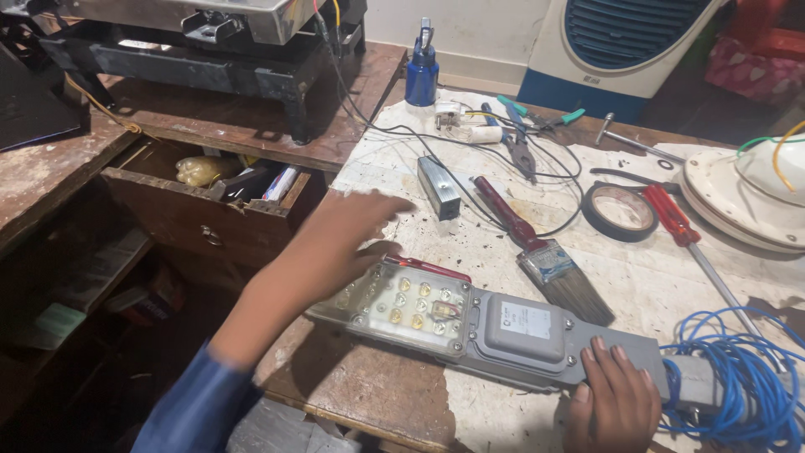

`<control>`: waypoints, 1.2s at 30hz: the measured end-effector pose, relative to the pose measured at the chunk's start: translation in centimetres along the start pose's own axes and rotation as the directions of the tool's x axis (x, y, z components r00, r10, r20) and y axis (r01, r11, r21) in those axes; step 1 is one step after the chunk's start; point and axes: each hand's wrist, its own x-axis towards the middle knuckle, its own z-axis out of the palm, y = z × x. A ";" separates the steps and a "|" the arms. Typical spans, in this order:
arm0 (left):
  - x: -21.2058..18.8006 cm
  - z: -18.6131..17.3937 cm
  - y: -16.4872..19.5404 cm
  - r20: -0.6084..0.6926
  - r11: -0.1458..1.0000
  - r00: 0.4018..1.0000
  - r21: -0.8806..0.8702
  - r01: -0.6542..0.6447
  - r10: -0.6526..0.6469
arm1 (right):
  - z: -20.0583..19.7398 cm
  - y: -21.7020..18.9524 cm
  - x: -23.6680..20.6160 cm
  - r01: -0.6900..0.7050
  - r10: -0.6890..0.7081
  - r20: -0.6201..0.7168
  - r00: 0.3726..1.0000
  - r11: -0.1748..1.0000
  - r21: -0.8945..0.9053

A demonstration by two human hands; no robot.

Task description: The person unscrews the fasteners of an LED street light fixture with a screwdriver, lifts off the LED lens panel, brushes dust from the panel and the fixture with a paintbrush, then repositions the panel on the fixture and tightens the screws back down.

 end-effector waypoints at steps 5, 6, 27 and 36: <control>6.3 2.0 -1.1 0.545 0.984 0.828 0.171 0.042 -0.130 | -1.6 -2.0 0.7 -0.002 0.004 -0.034 0.999 0.998 0.057; 6.9 2.6 -1.3 0.605 0.975 0.776 0.214 0.056 -0.178 | -1.9 -2.4 0.8 -0.015 0.017 -0.034 0.999 0.998 0.065; 6.0 -0.2 -0.9 0.413 0.973 0.882 0.137 0.185 -0.226 | -6.4 -11.7 8.1 0.077 0.029 0.261 0.965 0.919 -0.387; 6.0 1.1 2.0 0.647 0.950 0.706 0.289 0.121 -0.287 | -8.2 -11.8 8.5 0.081 0.061 0.527 0.848 0.967 -0.242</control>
